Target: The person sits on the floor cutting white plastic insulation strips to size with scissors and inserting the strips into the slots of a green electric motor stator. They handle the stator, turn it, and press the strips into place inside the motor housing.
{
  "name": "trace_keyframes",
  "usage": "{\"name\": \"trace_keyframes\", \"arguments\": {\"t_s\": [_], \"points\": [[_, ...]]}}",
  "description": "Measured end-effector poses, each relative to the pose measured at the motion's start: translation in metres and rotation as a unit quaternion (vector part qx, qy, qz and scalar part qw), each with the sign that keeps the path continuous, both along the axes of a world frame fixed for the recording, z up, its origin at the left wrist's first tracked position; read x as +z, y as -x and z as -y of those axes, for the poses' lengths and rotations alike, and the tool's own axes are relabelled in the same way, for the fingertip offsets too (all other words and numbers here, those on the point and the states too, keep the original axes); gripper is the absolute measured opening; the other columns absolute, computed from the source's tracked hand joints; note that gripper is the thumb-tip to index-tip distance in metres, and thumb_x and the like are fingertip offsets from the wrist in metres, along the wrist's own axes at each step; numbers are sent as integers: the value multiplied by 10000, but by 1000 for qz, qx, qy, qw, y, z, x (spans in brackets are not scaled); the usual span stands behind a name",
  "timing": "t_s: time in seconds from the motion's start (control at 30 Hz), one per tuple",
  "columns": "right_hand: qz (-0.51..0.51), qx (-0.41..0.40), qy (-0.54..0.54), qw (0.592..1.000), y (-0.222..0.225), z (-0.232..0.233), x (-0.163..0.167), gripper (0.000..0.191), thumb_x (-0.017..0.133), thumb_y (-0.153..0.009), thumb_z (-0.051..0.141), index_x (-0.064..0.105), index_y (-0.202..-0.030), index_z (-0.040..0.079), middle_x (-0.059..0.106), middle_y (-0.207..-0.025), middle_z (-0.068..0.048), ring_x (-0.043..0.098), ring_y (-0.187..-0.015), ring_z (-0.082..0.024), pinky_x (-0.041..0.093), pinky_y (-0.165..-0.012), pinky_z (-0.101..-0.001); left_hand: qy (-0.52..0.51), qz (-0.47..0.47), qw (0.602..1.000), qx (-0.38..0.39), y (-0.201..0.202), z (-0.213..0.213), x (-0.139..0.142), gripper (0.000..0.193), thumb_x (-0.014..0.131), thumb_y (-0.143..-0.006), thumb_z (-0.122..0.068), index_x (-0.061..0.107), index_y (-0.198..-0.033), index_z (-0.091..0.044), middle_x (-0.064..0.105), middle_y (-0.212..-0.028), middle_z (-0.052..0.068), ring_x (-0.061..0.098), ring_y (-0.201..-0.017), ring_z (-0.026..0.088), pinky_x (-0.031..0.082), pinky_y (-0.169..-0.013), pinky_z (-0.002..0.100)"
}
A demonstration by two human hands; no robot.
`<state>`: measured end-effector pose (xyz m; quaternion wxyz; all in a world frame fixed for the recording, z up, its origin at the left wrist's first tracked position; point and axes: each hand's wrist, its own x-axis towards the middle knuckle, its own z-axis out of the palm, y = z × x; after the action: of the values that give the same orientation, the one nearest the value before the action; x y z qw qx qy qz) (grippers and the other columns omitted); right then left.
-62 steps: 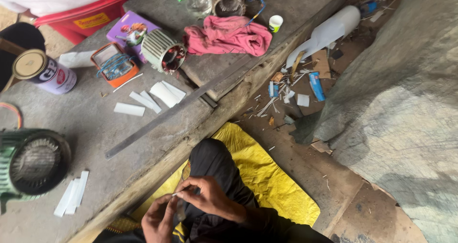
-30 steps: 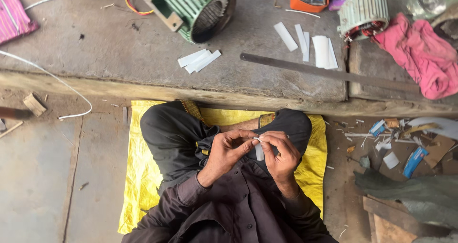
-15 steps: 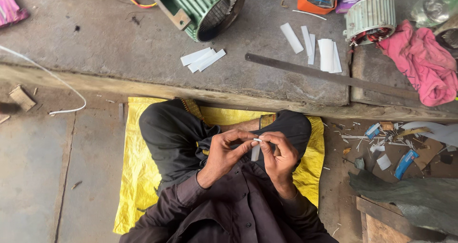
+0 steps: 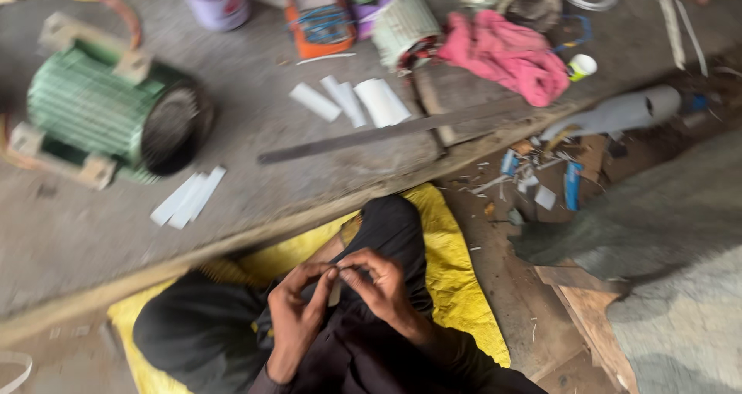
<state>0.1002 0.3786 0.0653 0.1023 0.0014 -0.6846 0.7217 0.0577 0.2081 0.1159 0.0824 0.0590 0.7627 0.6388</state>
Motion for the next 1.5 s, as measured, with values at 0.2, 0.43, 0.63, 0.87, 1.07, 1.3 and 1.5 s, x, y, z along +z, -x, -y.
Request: {"name": "trace_keyframes", "arguments": {"t_s": [0.2,0.43,0.63,0.87,1.07,1.3,1.5], "points": [[75,16,80,994,0,-41,-20,158,731,-985,97,696,-1071,-31,736,-998,-104,733,-923,-140,605,-780,-262,70,0,997,-38,7,-43,-2,178,770,-874,-171,778,-982,-29,802,-929,73,773,-876,156,590,-773,286],[40,-16,63,997,-1,-62,-29,159,706,-999,107,671,-1061,-35,693,-980,-85,719,-917,-141,601,-785,-271,104,20,993,-42,11,-70,-7,172,795,-845,-169,804,-961,-42,828,-892,59,784,-862,141,589,-775,290],[49,-25,75,996,1,-68,-28,173,704,-992,112,669,-1055,-46,680,-995,-89,705,-911,-144,596,-779,-279,110,7,992,-53,14,-80,-8,169,785,-857,-172,776,-945,-27,805,-852,62,766,-804,136,581,-749,292],[68,25,69,995,3,-83,-24,177,703,-1003,134,684,-1049,-36,702,-966,-87,700,-880,-135,594,-762,-284,122,24,989,-79,15,-84,-6,183,742,-893,-198,762,-949,-25,786,-846,68,755,-770,136,583,-725,296],[48,33,64,996,5,-85,-22,179,695,-1009,146,671,-1048,-28,691,-974,-80,696,-892,-135,601,-773,-294,126,26,988,-81,15,-84,-9,189,744,-891,-204,764,-951,-25,790,-860,72,766,-795,144,589,-740,300],[70,30,64,995,2,-88,-25,191,696,-1006,159,666,-1061,-22,692,-975,-81,694,-905,-135,584,-764,-276,109,-9,991,-70,14,-90,-12,184,749,-888,-184,749,-952,-12,786,-863,74,763,-812,143,584,-736,298],[38,-64,121,990,8,-140,-21,183,653,-1013,148,663,-1129,7,728,-1007,-95,686,-883,-124,564,-749,-263,76,40,993,-84,31,-135,-9,131,668,-968,-155,691,-1009,-34,737,-771,77,685,-692,135,565,-642,299]]}}
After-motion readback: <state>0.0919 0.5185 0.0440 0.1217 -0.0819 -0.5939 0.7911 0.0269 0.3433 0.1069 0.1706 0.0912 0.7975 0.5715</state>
